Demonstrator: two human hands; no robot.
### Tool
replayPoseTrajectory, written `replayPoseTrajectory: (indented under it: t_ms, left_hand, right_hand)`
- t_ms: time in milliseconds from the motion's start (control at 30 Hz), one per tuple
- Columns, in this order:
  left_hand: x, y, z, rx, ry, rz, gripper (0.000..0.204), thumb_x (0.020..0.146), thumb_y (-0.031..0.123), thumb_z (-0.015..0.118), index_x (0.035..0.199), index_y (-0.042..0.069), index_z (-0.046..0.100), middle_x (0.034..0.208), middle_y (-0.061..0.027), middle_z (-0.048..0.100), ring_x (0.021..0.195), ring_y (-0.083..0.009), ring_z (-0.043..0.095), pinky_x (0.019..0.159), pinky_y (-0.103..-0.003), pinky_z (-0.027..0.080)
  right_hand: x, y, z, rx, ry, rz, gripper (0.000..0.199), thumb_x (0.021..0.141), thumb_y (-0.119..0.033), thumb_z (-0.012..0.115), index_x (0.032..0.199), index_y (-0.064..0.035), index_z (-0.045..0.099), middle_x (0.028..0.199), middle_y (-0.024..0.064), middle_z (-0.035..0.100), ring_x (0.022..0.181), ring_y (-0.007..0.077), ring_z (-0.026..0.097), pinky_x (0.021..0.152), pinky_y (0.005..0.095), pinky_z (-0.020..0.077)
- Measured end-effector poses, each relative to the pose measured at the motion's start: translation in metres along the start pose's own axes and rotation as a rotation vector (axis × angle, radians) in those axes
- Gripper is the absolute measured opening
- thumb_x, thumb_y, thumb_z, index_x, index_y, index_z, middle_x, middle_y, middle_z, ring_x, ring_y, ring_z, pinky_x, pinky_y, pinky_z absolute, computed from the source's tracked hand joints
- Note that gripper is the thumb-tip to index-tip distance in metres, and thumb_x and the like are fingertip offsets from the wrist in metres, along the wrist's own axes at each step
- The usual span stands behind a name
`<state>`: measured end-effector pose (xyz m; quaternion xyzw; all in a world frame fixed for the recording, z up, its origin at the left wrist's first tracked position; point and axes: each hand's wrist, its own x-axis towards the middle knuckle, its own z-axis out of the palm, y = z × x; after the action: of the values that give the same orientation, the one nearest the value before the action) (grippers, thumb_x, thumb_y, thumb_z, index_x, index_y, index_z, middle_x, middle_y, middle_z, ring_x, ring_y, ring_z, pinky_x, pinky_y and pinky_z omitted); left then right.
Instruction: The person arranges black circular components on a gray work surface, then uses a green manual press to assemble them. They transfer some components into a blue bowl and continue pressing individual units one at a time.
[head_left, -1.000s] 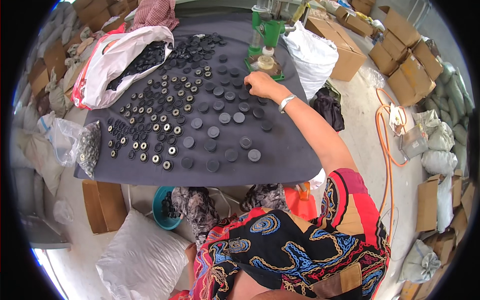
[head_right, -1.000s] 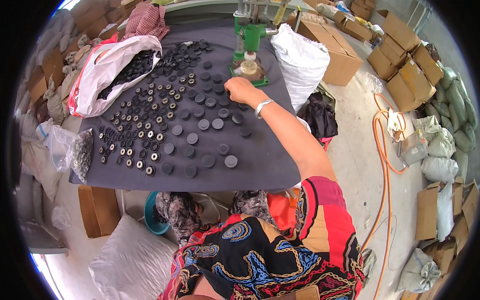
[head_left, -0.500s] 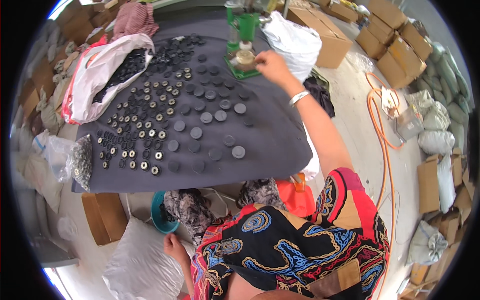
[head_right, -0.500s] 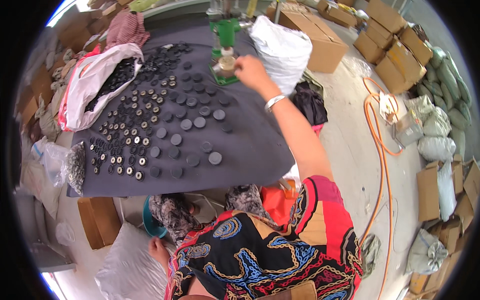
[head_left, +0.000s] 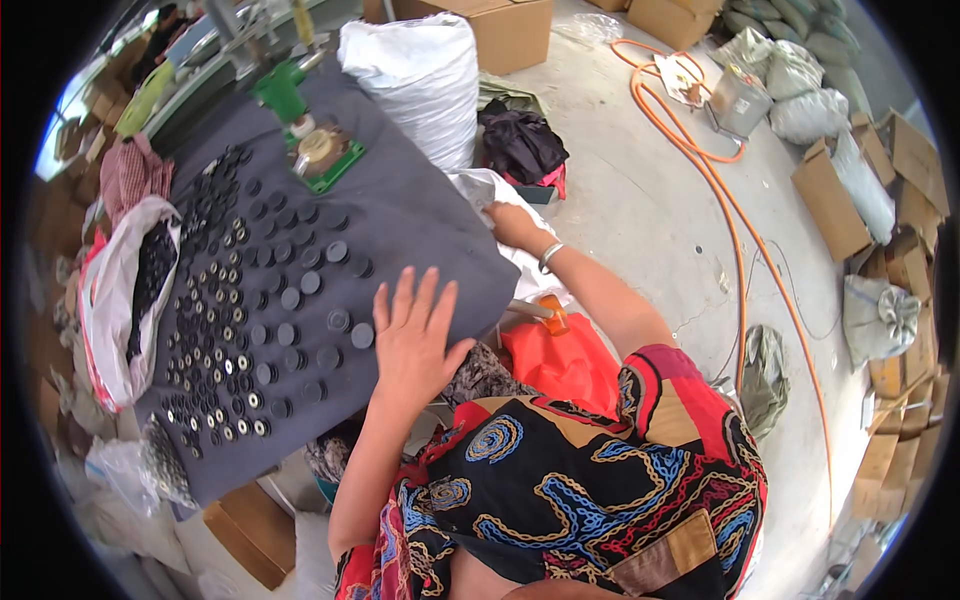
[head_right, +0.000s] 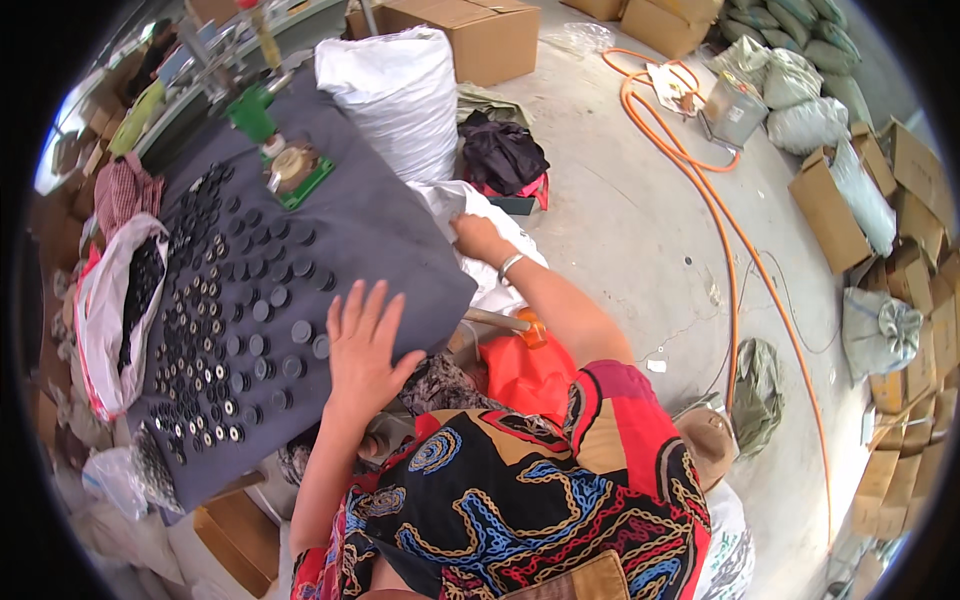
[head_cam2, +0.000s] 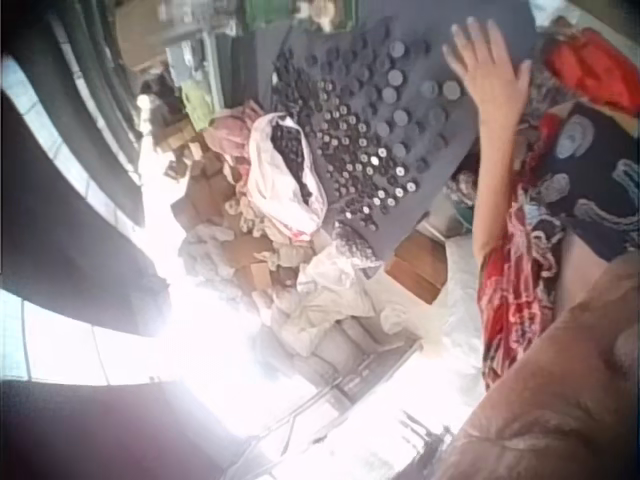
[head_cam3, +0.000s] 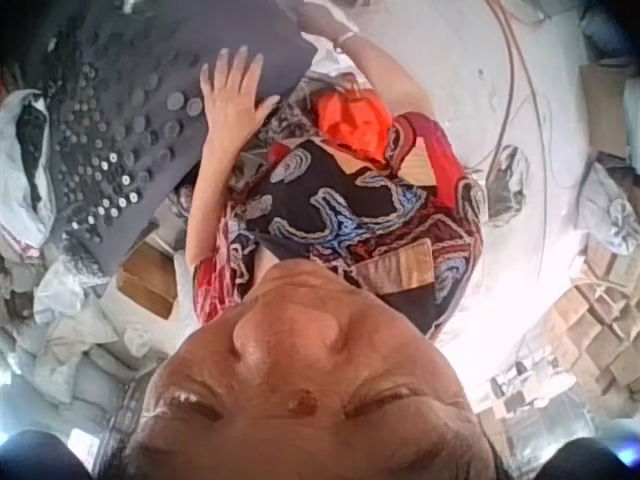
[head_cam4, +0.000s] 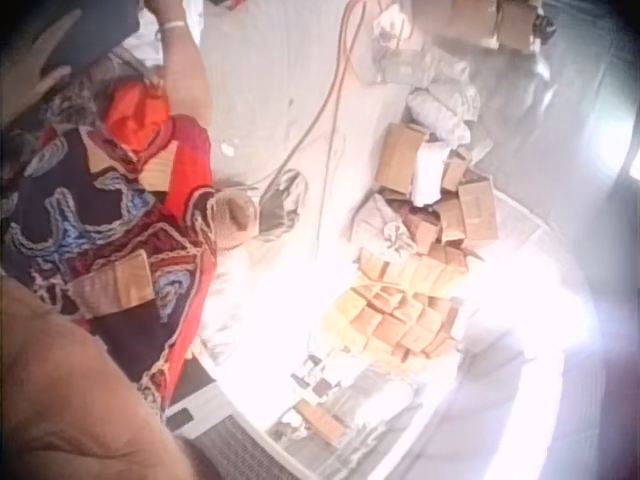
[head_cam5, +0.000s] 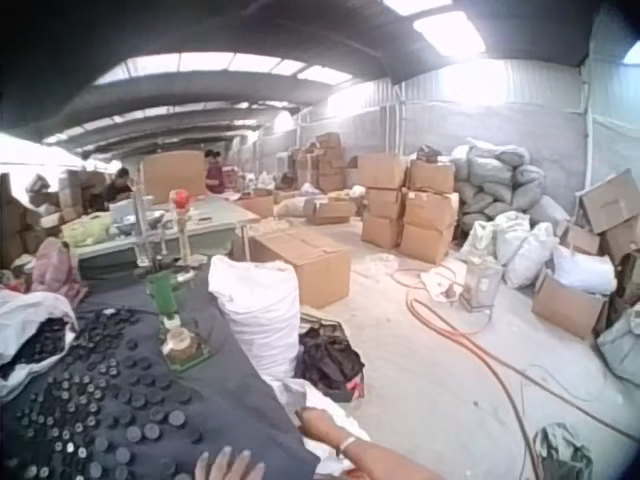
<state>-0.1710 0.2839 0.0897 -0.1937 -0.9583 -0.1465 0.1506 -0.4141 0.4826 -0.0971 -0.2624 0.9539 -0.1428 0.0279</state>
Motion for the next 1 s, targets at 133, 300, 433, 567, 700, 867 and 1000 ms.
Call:
replayPoseTrajectory:
  t_ms: [133,300,433,567,700,867,1000]
  left_hand:
    - [0.025,0.008,0.035,0.078,-0.168,-0.018,0.084,0.063,0.033,0.080,0.136,0.008,0.046,0.141,-0.0167,0.042,0.136,-0.0375,0.031,0.110,-0.060,0.018]
    - [0.027,0.011,0.041,0.108,-0.146,-0.054,0.085,0.058,0.032,0.082,0.132,0.008,0.049,0.139,-0.0139,0.046,0.134,-0.0352,0.034,0.110,-0.061,0.017]
    - [0.028,0.013,0.040,0.123,-0.171,-0.071,0.084,0.057,0.031,0.082,0.131,0.009,0.050,0.139,-0.0138,0.046,0.134,-0.0343,0.036,0.111,-0.059,0.018]
    - [0.022,0.010,0.041,0.146,-0.168,-0.084,0.085,0.057,0.030,0.082,0.132,0.009,0.049,0.140,-0.0138,0.045,0.133,-0.0341,0.037,0.111,-0.059,0.018]
    - [0.025,0.009,0.043,0.158,-0.167,-0.062,0.086,0.056,0.028,0.082,0.132,0.008,0.049,0.140,-0.0145,0.044,0.133,-0.0342,0.038,0.111,-0.058,0.019]
    - [0.024,0.006,0.043,0.159,-0.162,-0.052,0.087,0.055,0.027,0.082,0.133,0.007,0.048,0.140,-0.0153,0.044,0.132,-0.0348,0.038,0.110,-0.058,0.020]
    - [0.026,0.012,0.035,0.164,-0.185,-0.063,0.087,0.055,0.027,0.082,0.133,0.006,0.048,0.140,-0.0165,0.044,0.132,-0.0357,0.038,0.110,-0.058,0.020]
  right_hand:
    - [-0.012,-0.004,0.052,-0.343,0.119,-0.379,0.046,0.078,-0.014,0.058,0.123,-0.0068,0.060,0.131,0.0099,0.055,0.124,0.0246,0.049,0.111,0.0566,0.0236]
    - [-0.029,-0.007,0.042,-0.385,-0.274,-0.248,0.041,0.072,-0.032,0.073,0.108,-0.0117,0.071,0.090,0.0048,0.071,0.100,0.0262,0.065,0.112,0.0613,0.0177]
    - [-0.058,0.033,0.053,-0.214,-0.258,-0.314,0.027,0.062,-0.029,0.077,0.082,-0.0137,0.070,0.069,0.0064,0.065,0.076,0.0262,0.065,0.111,0.0561,0.0241]
    - [-0.088,0.051,0.045,-0.222,-0.210,-0.260,0.019,0.061,-0.026,0.076,0.071,-0.0130,0.068,0.064,0.0074,0.064,0.075,0.0263,0.065,0.108,0.0519,0.0306]
    - [-0.113,0.080,0.050,-0.274,-0.234,-0.194,0.012,0.063,-0.021,0.074,0.071,-0.0131,0.069,0.068,0.0083,0.065,0.075,0.0274,0.064,0.106,0.0529,0.0316]
    - [-0.116,0.069,0.036,-0.147,-0.263,-0.198,0.010,0.068,-0.019,0.068,0.072,-0.0094,0.070,0.074,0.0125,0.066,0.076,0.0302,0.064,0.100,0.0531,0.0369]
    - [-0.072,0.047,0.065,0.071,-0.197,0.042,0.015,0.074,-0.014,0.061,0.080,-0.0039,0.071,0.081,0.0170,0.067,0.087,0.0334,0.065,0.089,0.0438,0.0490]
